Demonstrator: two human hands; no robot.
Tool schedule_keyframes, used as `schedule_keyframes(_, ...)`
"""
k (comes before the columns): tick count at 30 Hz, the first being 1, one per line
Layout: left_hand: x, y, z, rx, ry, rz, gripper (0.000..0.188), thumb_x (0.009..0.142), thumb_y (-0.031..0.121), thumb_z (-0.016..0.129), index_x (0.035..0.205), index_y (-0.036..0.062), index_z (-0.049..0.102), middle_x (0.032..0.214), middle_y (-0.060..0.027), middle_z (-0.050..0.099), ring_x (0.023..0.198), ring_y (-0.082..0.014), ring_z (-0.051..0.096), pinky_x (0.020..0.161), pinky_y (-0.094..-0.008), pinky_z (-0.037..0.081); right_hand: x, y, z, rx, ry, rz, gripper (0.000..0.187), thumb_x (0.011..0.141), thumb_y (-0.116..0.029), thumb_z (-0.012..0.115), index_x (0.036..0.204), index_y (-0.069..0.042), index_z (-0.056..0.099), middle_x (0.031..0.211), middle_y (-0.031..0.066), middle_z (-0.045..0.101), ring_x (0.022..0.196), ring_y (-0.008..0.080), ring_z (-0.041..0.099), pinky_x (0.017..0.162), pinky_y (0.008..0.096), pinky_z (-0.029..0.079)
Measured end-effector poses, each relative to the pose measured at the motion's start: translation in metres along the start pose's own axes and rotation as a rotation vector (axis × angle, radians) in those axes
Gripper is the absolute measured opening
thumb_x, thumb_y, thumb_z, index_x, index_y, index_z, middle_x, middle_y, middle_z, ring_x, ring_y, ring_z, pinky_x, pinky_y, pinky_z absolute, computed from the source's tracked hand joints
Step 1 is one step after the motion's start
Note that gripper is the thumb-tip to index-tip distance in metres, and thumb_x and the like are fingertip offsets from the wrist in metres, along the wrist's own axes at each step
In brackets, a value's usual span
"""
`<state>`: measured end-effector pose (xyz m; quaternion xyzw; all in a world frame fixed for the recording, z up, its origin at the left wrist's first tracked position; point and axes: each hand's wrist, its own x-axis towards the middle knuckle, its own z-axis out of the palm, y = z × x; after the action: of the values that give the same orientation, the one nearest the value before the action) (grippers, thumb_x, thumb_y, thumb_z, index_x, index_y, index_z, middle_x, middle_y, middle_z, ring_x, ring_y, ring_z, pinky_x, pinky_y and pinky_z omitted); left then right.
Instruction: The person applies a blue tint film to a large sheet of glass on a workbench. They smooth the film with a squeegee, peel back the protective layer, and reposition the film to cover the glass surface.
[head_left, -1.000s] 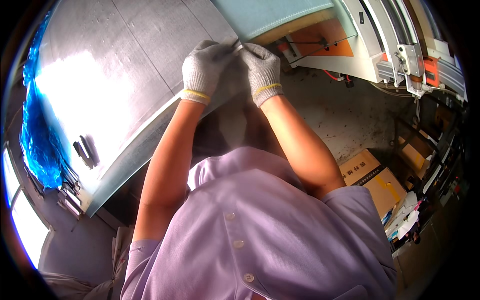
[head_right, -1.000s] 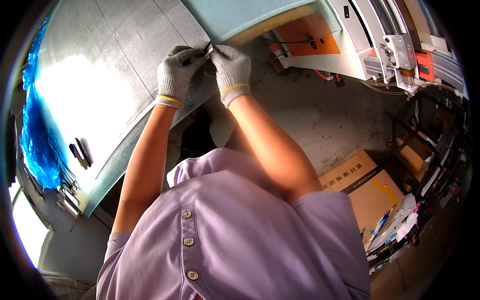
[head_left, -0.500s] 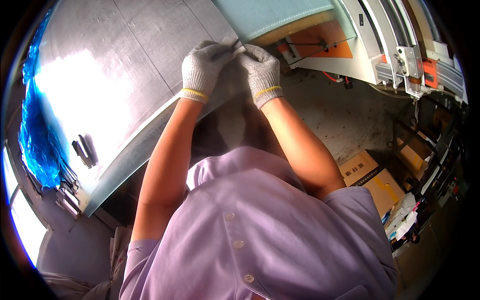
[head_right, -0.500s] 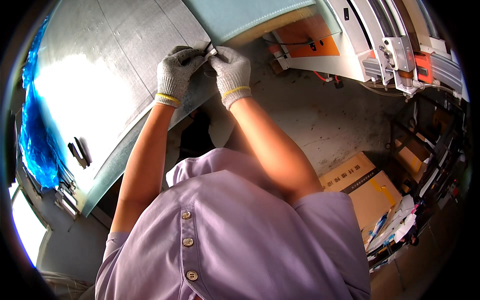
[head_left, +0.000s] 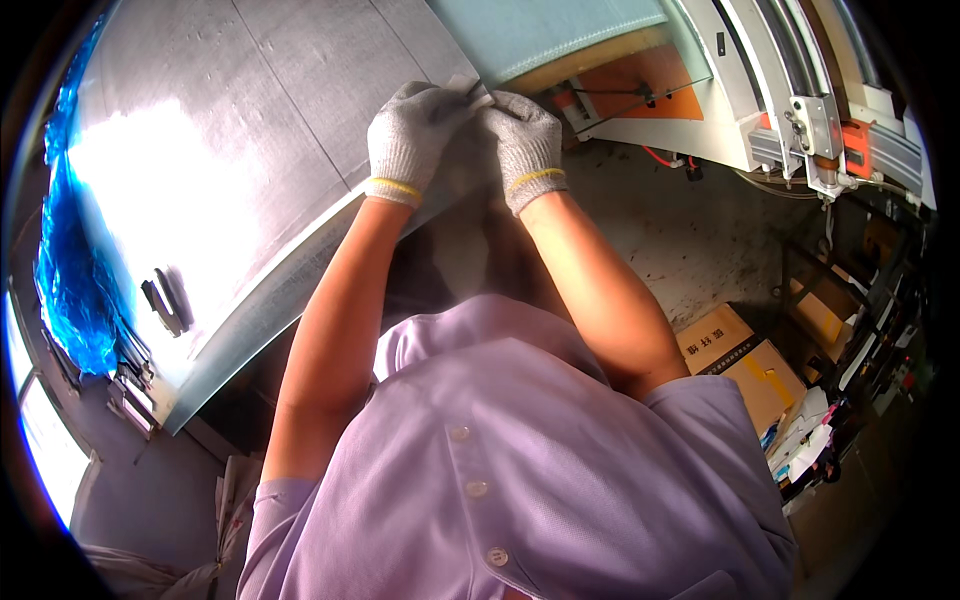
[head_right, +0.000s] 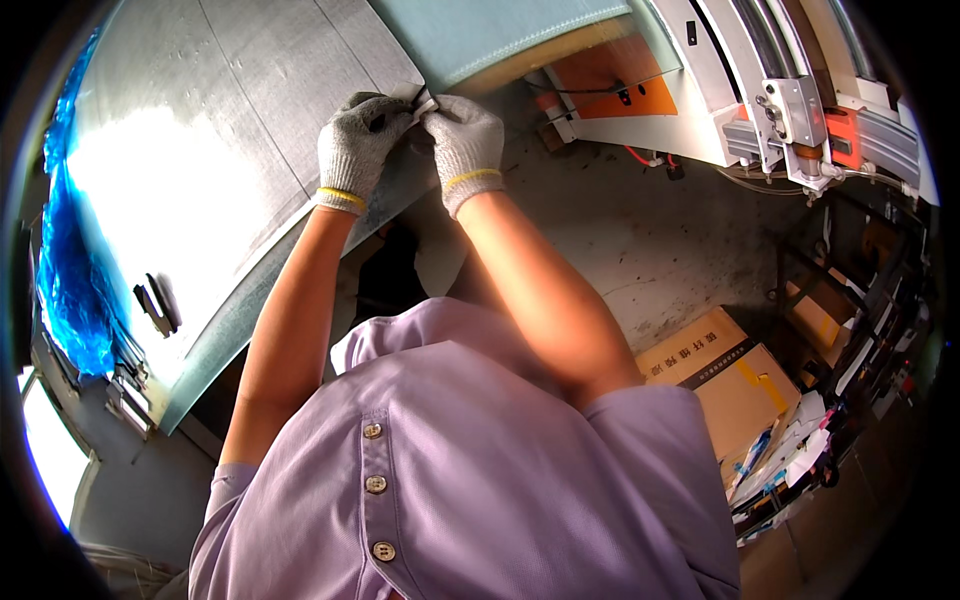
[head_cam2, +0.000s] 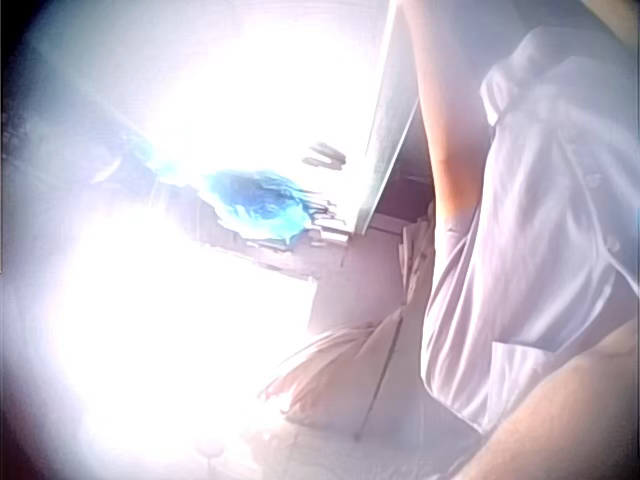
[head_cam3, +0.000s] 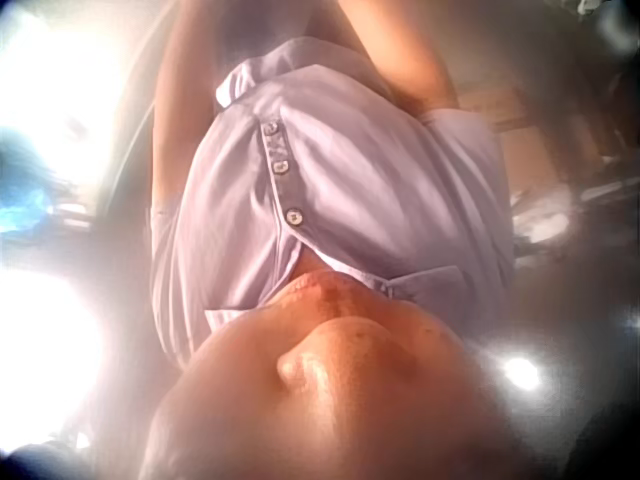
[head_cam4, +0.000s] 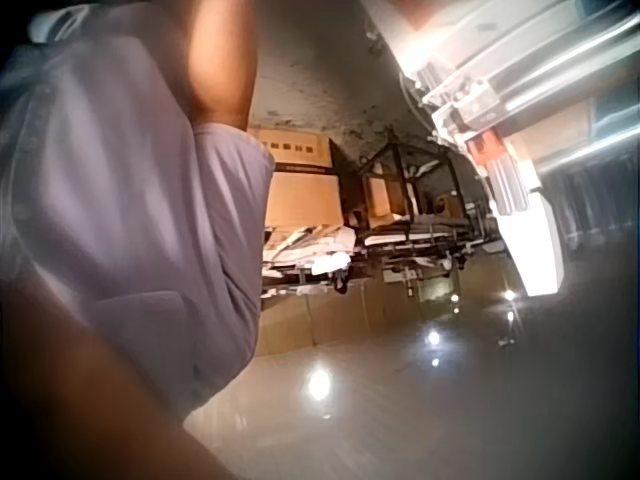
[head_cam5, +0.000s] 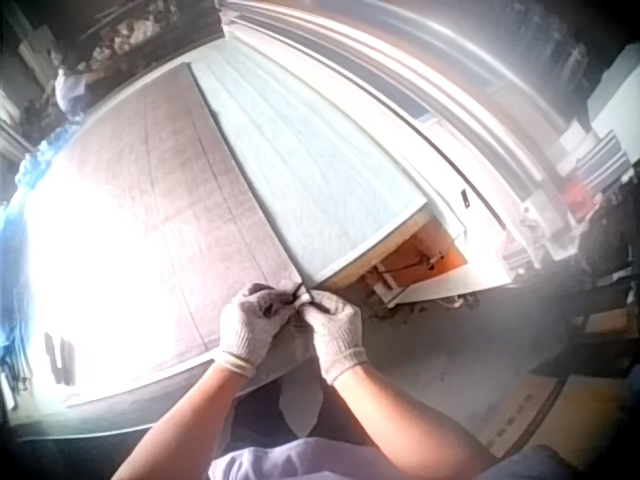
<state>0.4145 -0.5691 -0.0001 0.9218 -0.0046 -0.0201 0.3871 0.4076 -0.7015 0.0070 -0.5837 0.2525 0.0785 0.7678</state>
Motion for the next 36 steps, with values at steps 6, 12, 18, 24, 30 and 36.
schedule_keyframes(6,-0.001,0.002,0.000,0.018,0.024,-0.004,0.019,0.082,0.025,0.067,0.093,0.0115,0.073,0.096,-0.0072,0.067,0.086,-0.0275,0.066,0.076,-0.0341,0.052,0.005,0.034,0.012,-0.427,0.231,-0.293,0.017,0.078,-0.017,0.067,0.081,0.000,0.068,0.072,0.0177,0.065,0.065,0.0292,0.066,0.062,0.0378,0.050)
schedule_keyframes(12,-0.002,0.001,0.000,0.016,-0.016,-0.002,0.021,0.083,0.028,0.064,0.096,0.0138,0.073,0.101,-0.0098,0.065,0.093,-0.0312,0.063,0.082,-0.0381,0.050,0.002,0.022,0.016,-0.401,0.237,-0.196,0.021,0.079,-0.018,0.067,0.078,0.003,0.067,0.068,0.0180,0.065,0.061,0.0270,0.065,0.060,0.0376,0.050)
schedule_keyframes(18,-0.002,0.004,0.000,0.002,-0.022,-0.032,0.021,0.083,0.026,0.063,0.096,0.0120,0.072,0.101,-0.0115,0.065,0.094,-0.0324,0.063,0.082,-0.0395,0.050,0.003,0.025,0.014,-0.349,0.237,-0.200,0.021,0.080,-0.016,0.067,0.075,0.004,0.066,0.062,0.0162,0.063,0.054,0.0200,0.062,0.053,0.0349,0.049)
schedule_keyframes(24,0.001,-0.005,-0.001,-0.056,-0.044,-0.039,0.022,0.082,0.026,0.064,0.093,0.0097,0.072,0.100,-0.0114,0.065,0.092,-0.0323,0.063,0.082,-0.0390,0.050,-0.002,0.017,0.016,-0.289,0.223,-0.174,0.022,0.081,-0.017,0.066,0.077,0.005,0.067,0.062,0.0160,0.064,0.053,0.0205,0.062,0.053,0.0350,0.049)
schedule_keyframes(30,0.001,-0.002,-0.001,-0.139,-0.004,-0.102,0.023,0.081,0.028,0.065,0.090,0.0080,0.072,0.095,-0.0114,0.066,0.090,-0.0314,0.064,0.080,-0.0383,0.050,-0.007,0.015,0.017,-0.373,0.190,-0.245,0.022,0.085,-0.014,0.067,0.075,0.005,0.068,0.059,0.0076,0.062,0.045,0.0135,0.058,0.041,0.0280,0.046)
schedule_keyframes(36,0.002,-0.007,-0.001,-0.147,-0.016,-0.109,0.024,0.081,0.030,0.065,0.088,0.0076,0.072,0.095,-0.0110,0.066,0.091,-0.0306,0.063,0.081,-0.0380,0.049,-0.011,-0.004,0.023,-0.334,0.141,-0.049,0.019,0.085,-0.010,0.067,0.076,0.007,0.068,0.059,0.0089,0.063,0.046,0.0136,0.059,0.040,0.0267,0.047)
